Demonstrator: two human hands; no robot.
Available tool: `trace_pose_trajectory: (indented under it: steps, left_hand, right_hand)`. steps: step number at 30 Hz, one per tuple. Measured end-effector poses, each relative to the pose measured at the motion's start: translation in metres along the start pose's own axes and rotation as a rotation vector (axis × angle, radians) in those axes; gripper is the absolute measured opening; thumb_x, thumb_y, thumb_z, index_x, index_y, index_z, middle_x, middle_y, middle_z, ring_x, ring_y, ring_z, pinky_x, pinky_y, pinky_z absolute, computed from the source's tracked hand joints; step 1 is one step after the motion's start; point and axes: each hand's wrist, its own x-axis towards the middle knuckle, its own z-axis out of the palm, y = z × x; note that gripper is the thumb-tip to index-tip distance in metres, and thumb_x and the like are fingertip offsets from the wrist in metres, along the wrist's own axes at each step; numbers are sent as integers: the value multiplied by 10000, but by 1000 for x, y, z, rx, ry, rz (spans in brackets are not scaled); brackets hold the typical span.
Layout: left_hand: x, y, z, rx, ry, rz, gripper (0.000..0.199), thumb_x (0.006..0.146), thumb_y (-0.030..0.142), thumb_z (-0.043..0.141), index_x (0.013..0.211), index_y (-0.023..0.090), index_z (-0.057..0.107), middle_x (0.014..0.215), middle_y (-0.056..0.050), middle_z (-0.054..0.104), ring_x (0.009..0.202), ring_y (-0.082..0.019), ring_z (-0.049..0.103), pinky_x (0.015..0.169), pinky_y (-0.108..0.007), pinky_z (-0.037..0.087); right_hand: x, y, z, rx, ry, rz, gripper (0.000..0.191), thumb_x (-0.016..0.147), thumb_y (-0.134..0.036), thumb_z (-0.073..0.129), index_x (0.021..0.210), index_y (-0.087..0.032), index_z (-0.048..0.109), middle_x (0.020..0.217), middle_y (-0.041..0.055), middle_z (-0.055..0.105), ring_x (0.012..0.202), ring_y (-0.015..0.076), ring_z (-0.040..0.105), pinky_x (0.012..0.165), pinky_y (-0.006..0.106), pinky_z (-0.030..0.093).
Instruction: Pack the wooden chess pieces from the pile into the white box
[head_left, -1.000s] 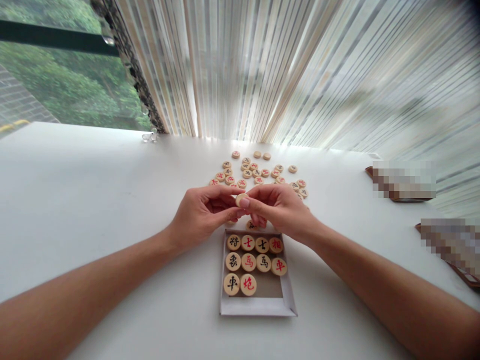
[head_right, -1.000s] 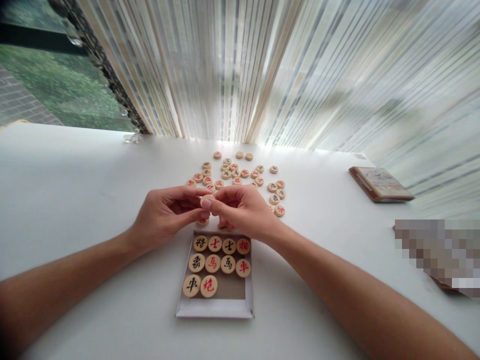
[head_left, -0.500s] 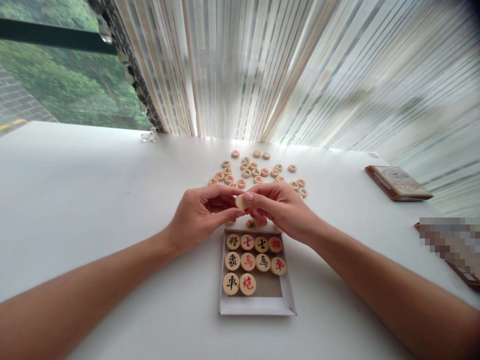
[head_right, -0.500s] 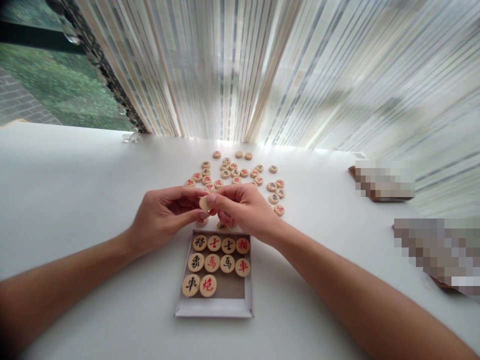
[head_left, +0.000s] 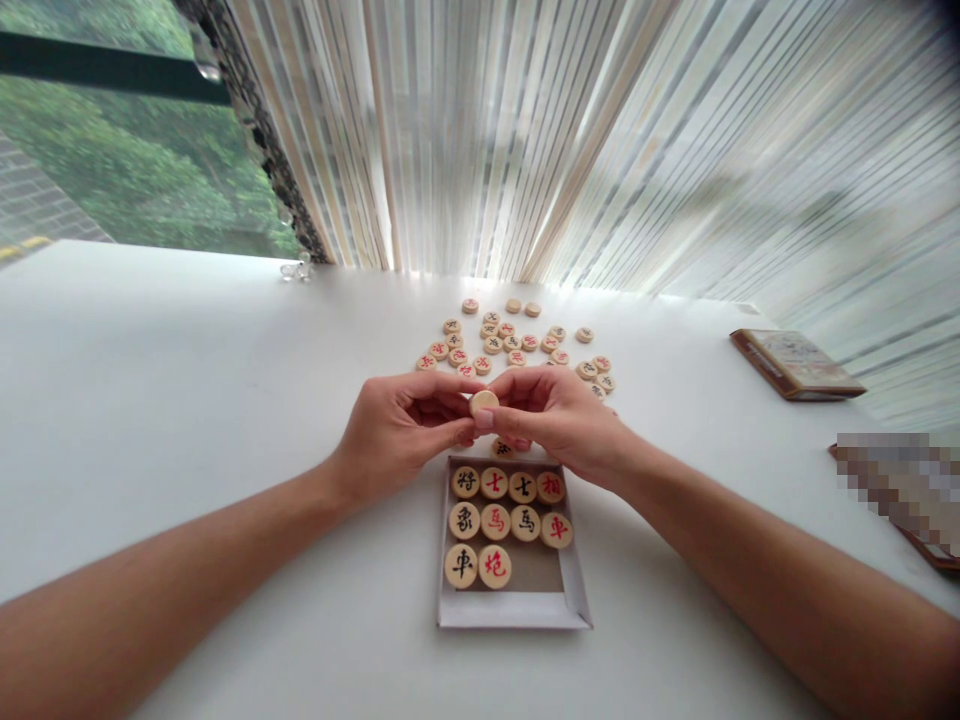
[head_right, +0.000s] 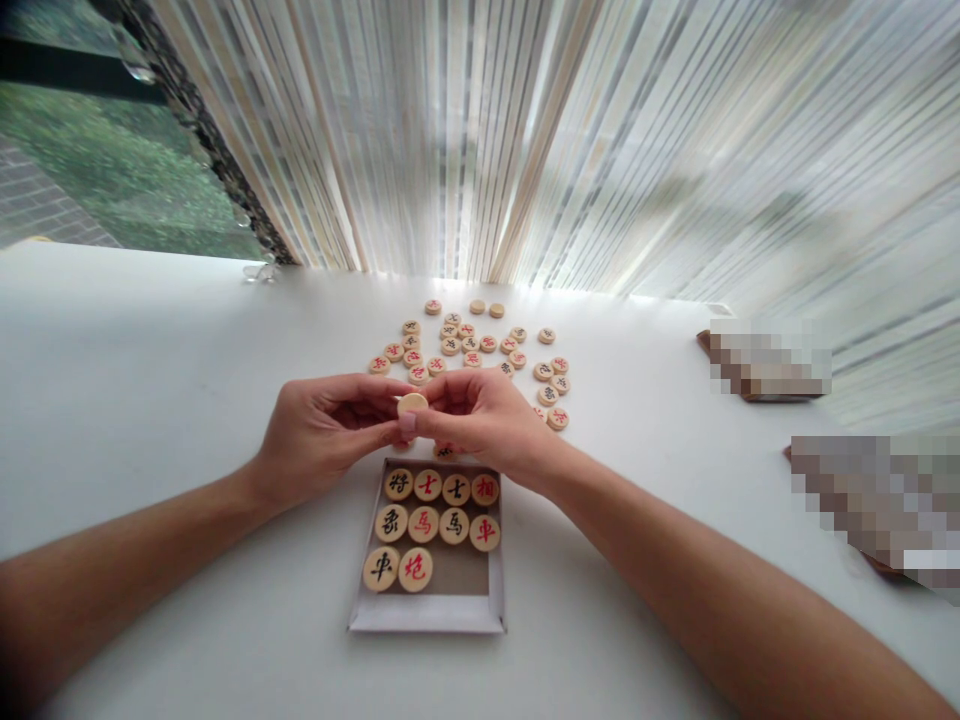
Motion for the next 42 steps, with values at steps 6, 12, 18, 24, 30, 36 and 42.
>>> trace_pose_trajectory:
  steps: [6,12,18,24,30,36,42]
  left_hand:
    - [-4,0,1,133,-22,63,246,831,127,880,1070,147,830,880,-46,859,793,-193,845,747,-223,707]
    - [-3,1,1,58,-24,54,271,819,110,890,1077,155,825,911,-45,865,818,-192,849,756,-216,707]
    - [-2,1,2,-17,-2,32,286,807,82,894,1079,135,821,874,-54,863,777,-185,846,718,-204,701]
    - [-1,2,2,-66,-13,22,303,796,60,899,1076,153,830,874,-41,864,770,-173,844,720,-189,696]
    - [-1,3,2,-90,-3,-1,381,707,51,959,1056,140,836,869,-56,863,779,-208,849,729,-225,711]
    - [-1,3,1,-53,1,-6,386,706,138,982,1062,135,832,901,-81,864,788,-228,848,755,-281,725]
    - [-1,1,1,2,0,3,391,731,239,983,1074,132,828,884,-92,857,760,-236,840,754,-330,732]
  right_hand:
    - [-1,0,5,-115,102,-23,375,613,-372,1032,715,-138,758,616,-8,690,521,76,551,459,170,416]
    - [0,-1,3,-100,23,-87,333,719,-417,977,740,-150,778,590,-26,668,516,73,549,491,176,461]
    - [0,-4,2,-32,-40,-86,319,703,-385,993,792,-153,793,653,-10,708,551,77,563,514,184,451]
    - [-1,-5,-2,-70,-55,-96,286,730,-373,978,818,-151,819,665,-2,706,572,84,556,527,197,436]
    - [-1,-4,-4,-79,-57,-85,273,721,-349,983,843,-154,836,710,13,741,597,89,582,556,199,462]
    - [-2,-4,-6,-84,-60,-70,292,692,-341,994,851,-154,836,723,19,751,594,97,602,553,205,484]
    - [-1,-6,-4,-101,-23,-56,313,697,-376,982,863,-151,840,686,12,724,586,108,616,543,215,496]
